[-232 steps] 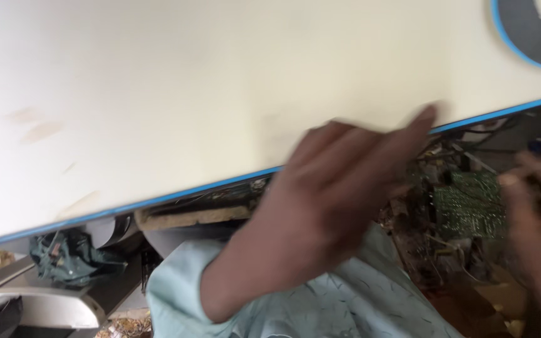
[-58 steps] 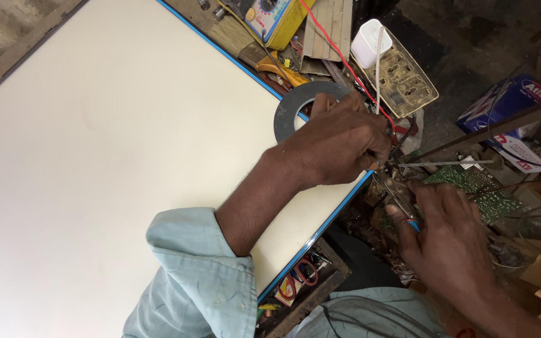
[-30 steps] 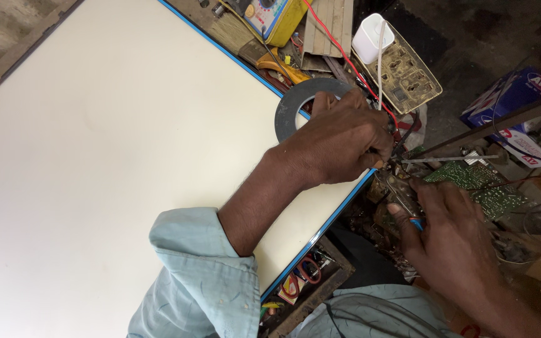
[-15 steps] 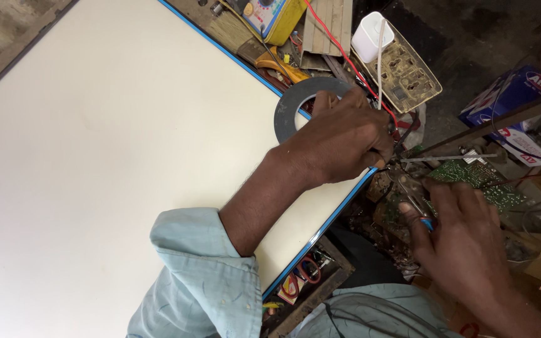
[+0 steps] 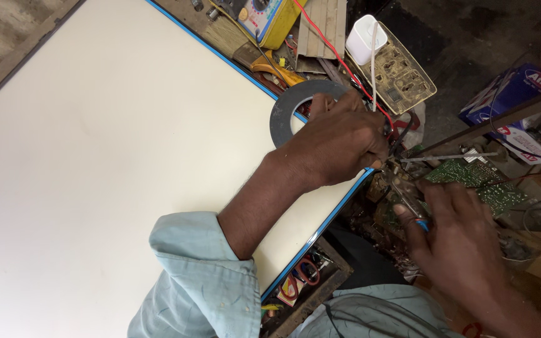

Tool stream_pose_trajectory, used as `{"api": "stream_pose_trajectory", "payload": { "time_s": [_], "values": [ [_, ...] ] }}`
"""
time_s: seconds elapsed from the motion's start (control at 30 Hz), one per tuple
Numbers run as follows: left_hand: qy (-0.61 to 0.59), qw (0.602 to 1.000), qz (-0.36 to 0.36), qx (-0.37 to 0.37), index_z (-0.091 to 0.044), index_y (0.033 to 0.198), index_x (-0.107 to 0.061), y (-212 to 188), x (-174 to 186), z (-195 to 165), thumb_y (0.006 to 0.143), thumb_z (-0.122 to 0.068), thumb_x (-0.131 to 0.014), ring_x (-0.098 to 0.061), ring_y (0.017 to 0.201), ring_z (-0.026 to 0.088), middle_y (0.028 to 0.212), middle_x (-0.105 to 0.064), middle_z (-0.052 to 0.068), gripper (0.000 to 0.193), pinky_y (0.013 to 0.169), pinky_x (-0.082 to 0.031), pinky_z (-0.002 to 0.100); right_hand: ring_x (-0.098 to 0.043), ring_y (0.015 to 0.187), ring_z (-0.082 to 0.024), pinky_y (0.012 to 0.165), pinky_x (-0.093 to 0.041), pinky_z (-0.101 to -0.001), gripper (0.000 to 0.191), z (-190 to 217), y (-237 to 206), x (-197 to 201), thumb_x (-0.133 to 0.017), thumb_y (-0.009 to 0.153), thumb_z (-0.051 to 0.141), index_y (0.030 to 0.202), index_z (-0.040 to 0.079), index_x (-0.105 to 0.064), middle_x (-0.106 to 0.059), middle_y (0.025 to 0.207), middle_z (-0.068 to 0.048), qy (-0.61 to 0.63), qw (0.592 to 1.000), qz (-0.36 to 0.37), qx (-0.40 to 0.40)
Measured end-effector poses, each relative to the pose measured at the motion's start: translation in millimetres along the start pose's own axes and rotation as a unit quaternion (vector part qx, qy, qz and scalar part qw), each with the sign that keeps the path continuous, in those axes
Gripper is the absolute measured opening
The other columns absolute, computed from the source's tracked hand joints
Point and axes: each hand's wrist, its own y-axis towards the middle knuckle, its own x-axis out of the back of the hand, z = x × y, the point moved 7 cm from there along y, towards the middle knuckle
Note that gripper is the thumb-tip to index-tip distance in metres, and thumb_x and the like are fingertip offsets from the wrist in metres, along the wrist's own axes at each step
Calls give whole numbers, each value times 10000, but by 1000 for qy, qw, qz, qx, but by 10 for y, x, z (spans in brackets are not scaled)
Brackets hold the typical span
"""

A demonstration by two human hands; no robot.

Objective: The person applies blue adhesive tape along the edges of a large white panel, pressing and smoothing the tape down with their fingers as they work along the length of the board, using a roll of black tape resting on the panel.

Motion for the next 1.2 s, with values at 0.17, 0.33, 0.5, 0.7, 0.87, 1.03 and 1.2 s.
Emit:
{"api": "stream_pose_trajectory", "payload": {
  "time_s": [0.17,0.33,0.5,0.7,0.87,1.03,1.2],
  "values": [
    [6,1000,11,5,-245,791,-817,-26,-21,10,831,-273,-785,-519,1133,226,930,-687,-79,58,992,-336,548,-609,981,-386,855,-460,-540,471,49,-4,-14,-722,873,275,1224,-24,-626,-617,1019,-209,6,1000,12,1],
    [-5,1000,4,-3,-247,790,-815,-46,-6,4,810,-256,-786,-522,1117,229,920,-677,-78,37,972,-337,552,-605,1006,-392,873,-464,-537,515,76,3,4,-720,835,244,1256,-37,-623,-612,1038,-211,0,1000,-4,23],
    [5,1000,4,1,-252,788,-818,-44,-24,-2,821,-274,-779,-522,1121,226,913,-672,-78,55,985,-334,545,-611,967,-382,845,-462,-532,519,92,12,-23,-736,849,269,1256,-35,-628,-611,1013,-211,-5,1000,14,8],
    [1,1000,0,2,-261,812,-821,-48,-23,-5,818,-295,-773,-519,1126,228,937,-681,-83,59,984,-328,551,-613,964,-395,856,-468,-538,509,134,20,1,-738,840,256,1248,-29,-633,-610,1011,-214,0,1000,3,9],
    [0,1000,16,15,-262,801,-817,-44,-35,6,829,-300,-767,-518,1144,213,926,-685,-92,68,988,-329,549,-613,954,-399,853,-480,-539,550,113,19,-23,-743,817,236,1283,-30,-623,-600,993,-217,3,1000,16,0],
    [5,1000,11,11,-267,796,-820,-56,-22,-10,824,-295,-771,-517,1140,227,935,-687,-84,63,989,-329,563,-627,913,-385,821,-497,-529,537,124,17,-16,-753,804,215,1270,-22,-634,-604,960,-209,2,1000,19,-7],
    [8,1000,0,2,-271,822,-825,-66,-26,-12,818,-311,-763,-516,1129,238,933,-687,-75,74,971,-335,566,-647,840,-382,744,-522,-520,507,161,17,33,-767,801,200,1244,-22,-659,-609,925,-211,0,1000,5,-3]
  ]
}}
